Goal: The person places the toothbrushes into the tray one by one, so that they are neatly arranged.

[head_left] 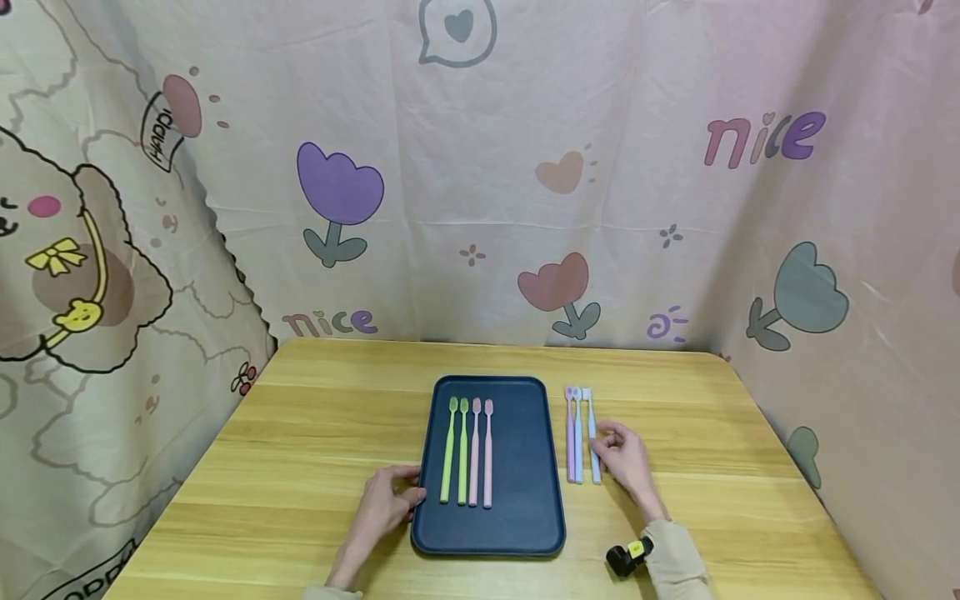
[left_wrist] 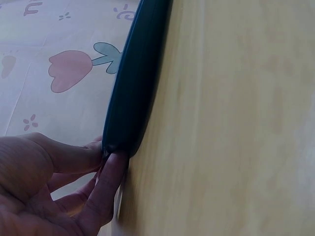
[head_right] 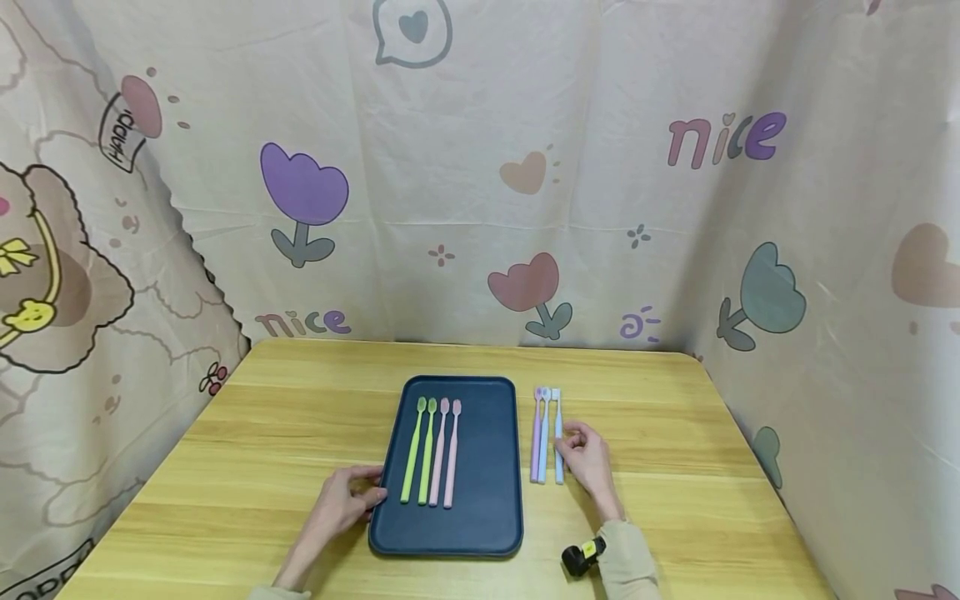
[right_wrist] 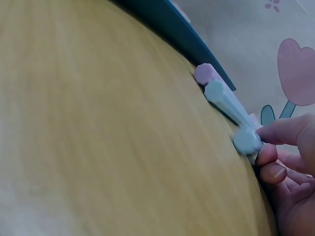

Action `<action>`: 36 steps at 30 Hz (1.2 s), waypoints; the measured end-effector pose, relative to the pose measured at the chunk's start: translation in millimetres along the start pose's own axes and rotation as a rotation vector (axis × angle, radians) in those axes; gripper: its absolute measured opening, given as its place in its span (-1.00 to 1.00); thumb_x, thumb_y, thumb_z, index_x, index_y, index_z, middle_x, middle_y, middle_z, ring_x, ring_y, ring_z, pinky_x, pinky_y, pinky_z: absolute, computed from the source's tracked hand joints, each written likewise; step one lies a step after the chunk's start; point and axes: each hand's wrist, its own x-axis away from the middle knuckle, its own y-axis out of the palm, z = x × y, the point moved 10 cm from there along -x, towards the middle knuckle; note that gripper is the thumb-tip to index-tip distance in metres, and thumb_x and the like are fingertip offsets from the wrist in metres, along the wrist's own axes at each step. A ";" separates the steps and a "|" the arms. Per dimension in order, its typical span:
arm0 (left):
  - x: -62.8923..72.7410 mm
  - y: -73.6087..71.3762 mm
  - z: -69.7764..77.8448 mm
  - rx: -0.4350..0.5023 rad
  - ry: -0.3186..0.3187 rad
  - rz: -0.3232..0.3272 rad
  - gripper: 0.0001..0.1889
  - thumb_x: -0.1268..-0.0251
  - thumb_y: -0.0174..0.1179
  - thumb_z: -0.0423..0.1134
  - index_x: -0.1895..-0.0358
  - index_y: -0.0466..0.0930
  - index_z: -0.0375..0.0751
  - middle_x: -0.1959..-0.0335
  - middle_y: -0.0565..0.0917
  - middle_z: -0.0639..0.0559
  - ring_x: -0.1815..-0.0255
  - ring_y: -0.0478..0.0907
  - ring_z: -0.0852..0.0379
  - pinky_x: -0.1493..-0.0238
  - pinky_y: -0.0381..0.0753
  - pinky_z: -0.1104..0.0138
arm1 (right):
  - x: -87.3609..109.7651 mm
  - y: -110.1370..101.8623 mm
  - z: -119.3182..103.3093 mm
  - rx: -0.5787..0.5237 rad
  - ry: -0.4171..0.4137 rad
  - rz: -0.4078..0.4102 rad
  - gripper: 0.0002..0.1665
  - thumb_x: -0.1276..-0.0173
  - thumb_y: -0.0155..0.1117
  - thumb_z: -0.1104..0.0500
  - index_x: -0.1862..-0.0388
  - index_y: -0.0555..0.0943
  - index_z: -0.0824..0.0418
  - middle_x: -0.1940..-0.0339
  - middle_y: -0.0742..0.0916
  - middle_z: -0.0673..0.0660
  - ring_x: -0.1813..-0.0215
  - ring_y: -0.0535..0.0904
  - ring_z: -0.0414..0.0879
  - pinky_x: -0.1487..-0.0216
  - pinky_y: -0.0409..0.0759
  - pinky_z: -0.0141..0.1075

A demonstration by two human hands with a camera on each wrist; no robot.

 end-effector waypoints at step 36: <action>-0.6 0.4 -0.5 -0.001 0.004 0.000 -0.62 -0.17 0.33 -0.53 -0.10 0.65 -0.44 0.15 0.72 -0.19 0.49 0.59 0.17 0.55 0.65 0.38 | -0.9 -2.8 -7.0 0.204 -0.011 0.056 -0.68 -0.15 0.32 0.27 0.12 0.67 0.41 0.47 0.71 0.14 0.61 0.50 -0.24 0.62 0.50 -0.45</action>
